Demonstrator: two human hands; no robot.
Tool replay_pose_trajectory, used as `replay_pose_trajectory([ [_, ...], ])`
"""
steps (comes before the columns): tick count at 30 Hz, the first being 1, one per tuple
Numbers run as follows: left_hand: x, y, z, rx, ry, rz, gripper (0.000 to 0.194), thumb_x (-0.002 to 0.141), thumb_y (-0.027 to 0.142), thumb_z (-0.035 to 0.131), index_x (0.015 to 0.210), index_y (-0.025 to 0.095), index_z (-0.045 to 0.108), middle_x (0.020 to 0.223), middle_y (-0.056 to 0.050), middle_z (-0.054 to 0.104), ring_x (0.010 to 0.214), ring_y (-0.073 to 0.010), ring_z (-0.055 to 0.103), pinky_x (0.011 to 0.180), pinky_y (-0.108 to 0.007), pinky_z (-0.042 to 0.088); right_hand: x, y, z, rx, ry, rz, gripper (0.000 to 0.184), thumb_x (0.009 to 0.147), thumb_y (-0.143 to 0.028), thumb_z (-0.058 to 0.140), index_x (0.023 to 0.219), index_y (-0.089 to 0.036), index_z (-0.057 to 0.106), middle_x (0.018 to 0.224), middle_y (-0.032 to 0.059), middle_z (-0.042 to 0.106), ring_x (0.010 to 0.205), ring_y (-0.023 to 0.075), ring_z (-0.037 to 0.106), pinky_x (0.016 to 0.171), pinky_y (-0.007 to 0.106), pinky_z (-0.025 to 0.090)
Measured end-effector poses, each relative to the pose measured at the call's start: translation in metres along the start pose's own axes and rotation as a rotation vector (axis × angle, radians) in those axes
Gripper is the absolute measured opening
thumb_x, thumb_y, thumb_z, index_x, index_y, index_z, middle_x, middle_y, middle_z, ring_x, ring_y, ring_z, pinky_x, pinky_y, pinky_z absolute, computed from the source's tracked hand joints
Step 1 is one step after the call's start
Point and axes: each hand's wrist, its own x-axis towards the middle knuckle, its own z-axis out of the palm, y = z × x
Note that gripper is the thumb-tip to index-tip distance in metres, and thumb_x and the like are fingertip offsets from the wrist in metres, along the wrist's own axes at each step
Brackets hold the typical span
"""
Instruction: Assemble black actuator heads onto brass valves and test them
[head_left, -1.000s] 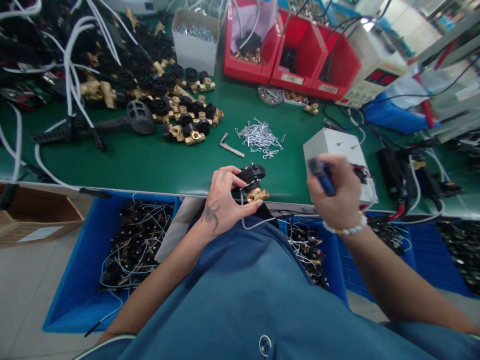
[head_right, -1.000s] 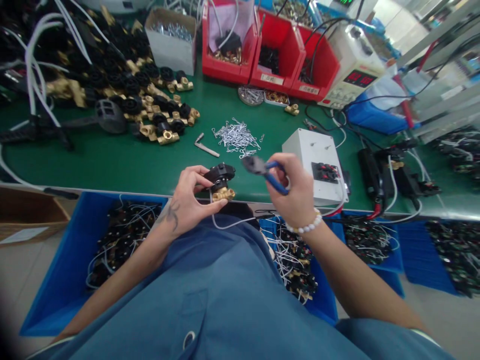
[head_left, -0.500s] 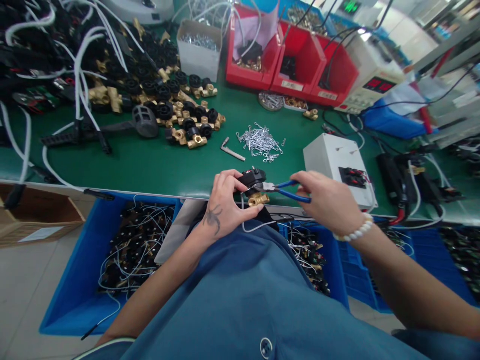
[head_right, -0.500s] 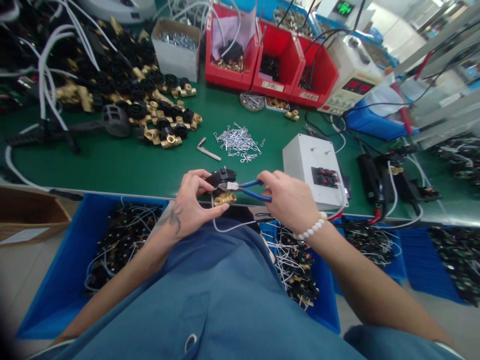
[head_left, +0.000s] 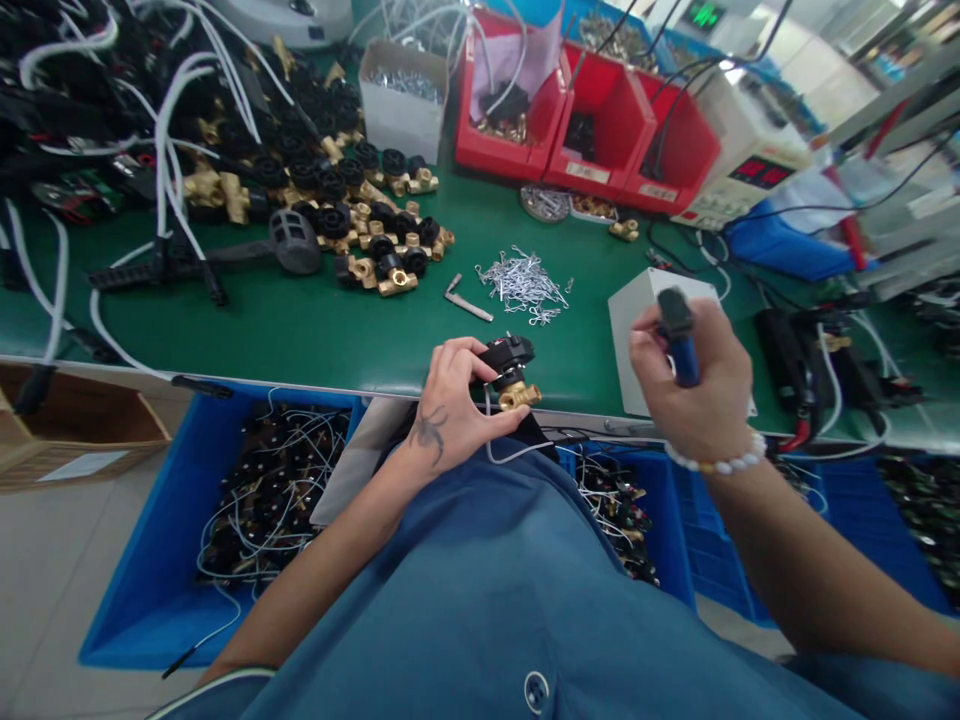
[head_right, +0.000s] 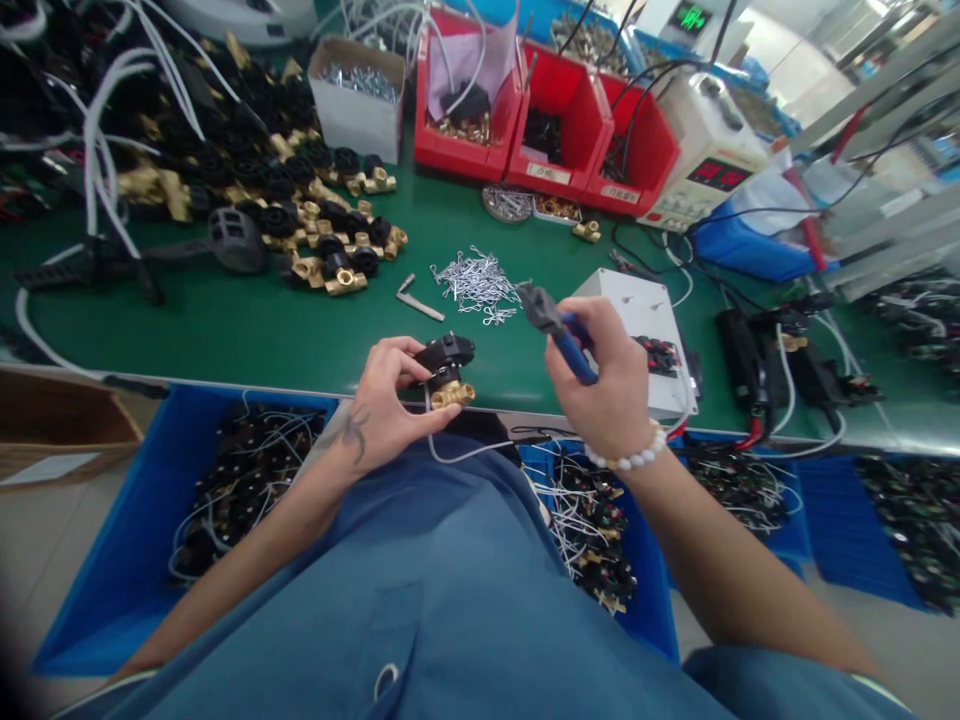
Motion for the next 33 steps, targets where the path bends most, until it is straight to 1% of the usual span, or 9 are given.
replay_pose_trajectory([
  [1,0.000,0.000,0.000,0.001,-0.003,-0.004,0.041,0.066,0.026,0.087,0.088,0.020,0.053,0.114,-0.011,0.059,0.110,-0.0270,0.058,0.087,-0.045,0.055,-0.001,0.000,0.002,-0.019,0.002,-0.002,0.019,0.086,-0.022,0.047,0.101,-0.021,0.059,0.079,0.0029,0.060,0.061,0.0149,0.052,0.058,0.029,0.040],
  [6,0.000,-0.001,0.000,-0.005,0.001,-0.006,0.042,0.065,0.025,0.087,0.088,0.020,0.053,0.115,-0.010,0.059,0.110,-0.0270,0.058,0.087,-0.044,0.055,-0.002,0.000,0.008,-0.147,-0.282,-0.154,0.017,0.079,-0.014,0.050,0.089,-0.020,0.063,0.074,0.0035,0.062,0.058,0.0152,0.051,0.053,0.029,0.034],
  [10,0.001,-0.003,-0.001,-0.006,-0.005,-0.013,0.041,0.066,0.026,0.087,0.088,0.020,0.053,0.115,-0.010,0.059,0.110,-0.0269,0.058,0.089,-0.045,0.055,-0.001,0.002,0.005,0.019,0.057,-0.112,0.015,0.090,-0.022,0.046,0.100,-0.019,0.057,0.078,0.0023,0.059,0.062,0.0146,0.053,0.060,0.029,0.042],
  [12,0.002,-0.003,-0.001,-0.012,-0.006,-0.016,0.041,0.066,0.027,0.087,0.088,0.020,0.053,0.115,-0.010,0.059,0.110,-0.0271,0.058,0.090,-0.046,0.055,-0.002,0.004,0.009,0.056,0.118,-0.114,0.013,0.088,-0.021,0.047,0.096,-0.020,0.057,0.074,0.0012,0.056,0.059,0.0141,0.050,0.057,0.028,0.041],
  [17,0.001,-0.002,-0.001,-0.019,-0.017,0.005,0.042,0.064,0.024,0.088,0.089,0.020,0.054,0.115,-0.010,0.059,0.112,-0.0277,0.057,0.092,-0.047,0.055,0.000,0.005,0.016,-0.012,-0.219,-0.216,0.017,0.081,-0.016,0.048,0.089,-0.019,0.063,0.073,0.0034,0.061,0.058,0.0142,0.052,0.054,0.027,0.038],
  [22,0.001,-0.003,-0.002,-0.015,-0.008,0.011,0.041,0.066,0.026,0.087,0.089,0.019,0.054,0.115,-0.012,0.059,0.110,-0.0279,0.058,0.093,-0.049,0.054,0.000,0.000,0.007,-0.116,-0.086,-0.083,0.023,0.090,-0.020,0.043,0.102,-0.018,0.061,0.078,0.0046,0.060,0.060,0.0147,0.050,0.057,0.029,0.039],
  [27,0.001,-0.003,-0.002,-0.017,-0.012,0.001,0.042,0.064,0.024,0.087,0.090,0.020,0.054,0.115,-0.010,0.058,0.111,-0.0275,0.057,0.092,-0.047,0.054,0.004,-0.001,0.003,-0.175,-0.301,-0.162,0.019,0.080,-0.015,0.049,0.091,-0.019,0.064,0.076,0.0051,0.063,0.057,0.0151,0.051,0.053,0.029,0.034],
  [31,0.001,-0.002,-0.002,-0.023,-0.021,-0.010,0.041,0.066,0.027,0.087,0.088,0.020,0.053,0.114,-0.010,0.059,0.110,-0.0273,0.057,0.093,-0.048,0.053,0.006,-0.002,0.000,-0.041,-0.003,-0.021,0.020,0.089,-0.024,0.045,0.103,-0.019,0.059,0.082,0.0053,0.062,0.064,0.0163,0.055,0.060,0.029,0.042],
  [33,0.002,-0.002,-0.002,-0.021,-0.022,-0.017,0.041,0.066,0.028,0.087,0.088,0.020,0.053,0.115,-0.011,0.058,0.110,-0.0272,0.057,0.095,-0.049,0.052,0.004,-0.001,0.004,-0.063,-0.030,-0.024,0.018,0.087,-0.022,0.046,0.098,-0.019,0.059,0.078,0.0047,0.061,0.064,0.0167,0.055,0.060,0.030,0.042],
])
